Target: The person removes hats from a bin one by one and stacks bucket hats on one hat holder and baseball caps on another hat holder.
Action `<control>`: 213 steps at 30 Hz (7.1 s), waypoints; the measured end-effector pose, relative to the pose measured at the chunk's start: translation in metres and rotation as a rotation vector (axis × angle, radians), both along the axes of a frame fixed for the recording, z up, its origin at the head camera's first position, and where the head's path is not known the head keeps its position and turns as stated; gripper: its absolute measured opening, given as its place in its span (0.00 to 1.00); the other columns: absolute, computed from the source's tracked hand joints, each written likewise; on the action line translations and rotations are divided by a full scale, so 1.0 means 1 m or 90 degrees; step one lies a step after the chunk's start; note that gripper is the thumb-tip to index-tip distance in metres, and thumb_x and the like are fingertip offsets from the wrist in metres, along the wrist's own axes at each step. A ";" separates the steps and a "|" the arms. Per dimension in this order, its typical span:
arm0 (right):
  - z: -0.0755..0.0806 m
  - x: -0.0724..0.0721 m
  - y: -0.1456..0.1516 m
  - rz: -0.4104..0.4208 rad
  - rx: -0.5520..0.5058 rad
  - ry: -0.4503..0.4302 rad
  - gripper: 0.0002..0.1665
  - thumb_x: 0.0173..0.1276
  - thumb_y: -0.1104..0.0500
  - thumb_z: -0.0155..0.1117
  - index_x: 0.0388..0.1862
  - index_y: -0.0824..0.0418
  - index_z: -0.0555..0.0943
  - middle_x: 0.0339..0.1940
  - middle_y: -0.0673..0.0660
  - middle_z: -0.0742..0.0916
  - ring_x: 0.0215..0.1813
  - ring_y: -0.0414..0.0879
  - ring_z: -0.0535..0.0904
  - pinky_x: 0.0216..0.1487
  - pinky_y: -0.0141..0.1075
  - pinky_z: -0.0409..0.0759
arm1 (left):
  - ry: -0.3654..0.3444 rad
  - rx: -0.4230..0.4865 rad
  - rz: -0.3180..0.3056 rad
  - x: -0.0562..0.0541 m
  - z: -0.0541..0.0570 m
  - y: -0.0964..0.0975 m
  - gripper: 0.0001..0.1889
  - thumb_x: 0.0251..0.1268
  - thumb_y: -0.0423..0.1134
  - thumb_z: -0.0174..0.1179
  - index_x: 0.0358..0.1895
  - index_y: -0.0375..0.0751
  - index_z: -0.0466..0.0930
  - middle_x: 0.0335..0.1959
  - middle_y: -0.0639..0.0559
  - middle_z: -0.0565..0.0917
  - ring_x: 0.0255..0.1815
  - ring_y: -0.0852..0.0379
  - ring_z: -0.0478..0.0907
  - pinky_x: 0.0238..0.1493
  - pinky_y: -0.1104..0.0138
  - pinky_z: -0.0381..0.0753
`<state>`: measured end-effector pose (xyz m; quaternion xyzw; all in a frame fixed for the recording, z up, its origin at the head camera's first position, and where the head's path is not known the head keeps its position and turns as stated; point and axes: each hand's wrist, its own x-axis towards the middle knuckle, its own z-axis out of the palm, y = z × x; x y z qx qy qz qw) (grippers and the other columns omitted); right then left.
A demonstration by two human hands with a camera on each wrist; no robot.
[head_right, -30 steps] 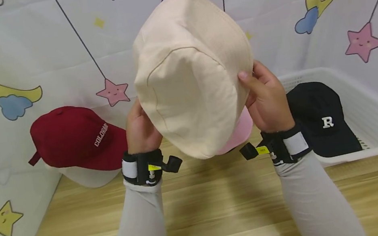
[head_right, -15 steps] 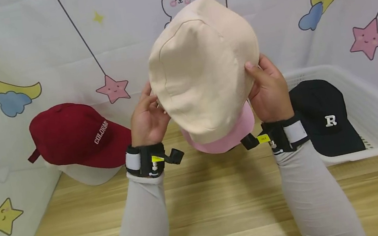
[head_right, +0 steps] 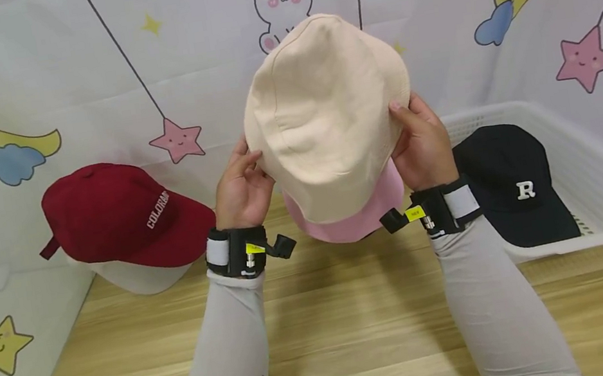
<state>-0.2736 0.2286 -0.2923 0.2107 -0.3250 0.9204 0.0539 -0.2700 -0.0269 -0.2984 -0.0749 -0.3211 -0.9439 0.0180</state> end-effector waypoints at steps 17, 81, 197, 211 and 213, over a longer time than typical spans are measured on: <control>-0.018 -0.019 0.009 0.026 -0.070 -0.089 0.23 0.80 0.69 0.45 0.71 0.63 0.68 0.57 0.58 0.80 0.54 0.48 0.82 0.53 0.37 0.85 | -0.023 0.067 -0.034 -0.012 -0.014 0.008 0.26 0.80 0.27 0.41 0.78 0.40 0.59 0.78 0.46 0.65 0.78 0.52 0.64 0.77 0.66 0.63; -0.083 -0.045 0.017 -0.185 0.158 -0.353 0.18 0.79 0.51 0.56 0.60 0.56 0.81 0.50 0.47 0.83 0.53 0.39 0.76 0.53 0.29 0.76 | -0.258 0.021 0.036 -0.036 -0.063 0.020 0.18 0.80 0.41 0.52 0.65 0.39 0.78 0.62 0.48 0.82 0.64 0.59 0.80 0.65 0.70 0.76; -0.104 -0.033 0.020 -0.324 0.541 -0.236 0.35 0.83 0.46 0.43 0.80 0.63 0.59 0.78 0.64 0.69 0.78 0.57 0.65 0.80 0.48 0.61 | -0.183 -0.217 0.099 -0.032 -0.065 0.000 0.26 0.81 0.45 0.45 0.76 0.39 0.63 0.78 0.38 0.64 0.81 0.43 0.55 0.82 0.46 0.49; -0.085 -0.026 0.017 -0.349 0.556 -0.240 0.36 0.80 0.41 0.47 0.79 0.57 0.63 0.81 0.57 0.66 0.76 0.59 0.67 0.79 0.51 0.61 | -0.156 -0.370 0.171 -0.018 -0.056 -0.014 0.21 0.77 0.42 0.53 0.69 0.49 0.75 0.77 0.50 0.67 0.80 0.50 0.59 0.77 0.47 0.58; -0.083 -0.026 0.017 -0.346 0.542 -0.241 0.36 0.80 0.41 0.48 0.79 0.57 0.63 0.81 0.56 0.66 0.76 0.60 0.66 0.80 0.51 0.61 | -0.152 -0.377 0.176 -0.015 -0.055 -0.017 0.20 0.77 0.43 0.53 0.69 0.49 0.75 0.77 0.51 0.67 0.79 0.51 0.59 0.77 0.46 0.59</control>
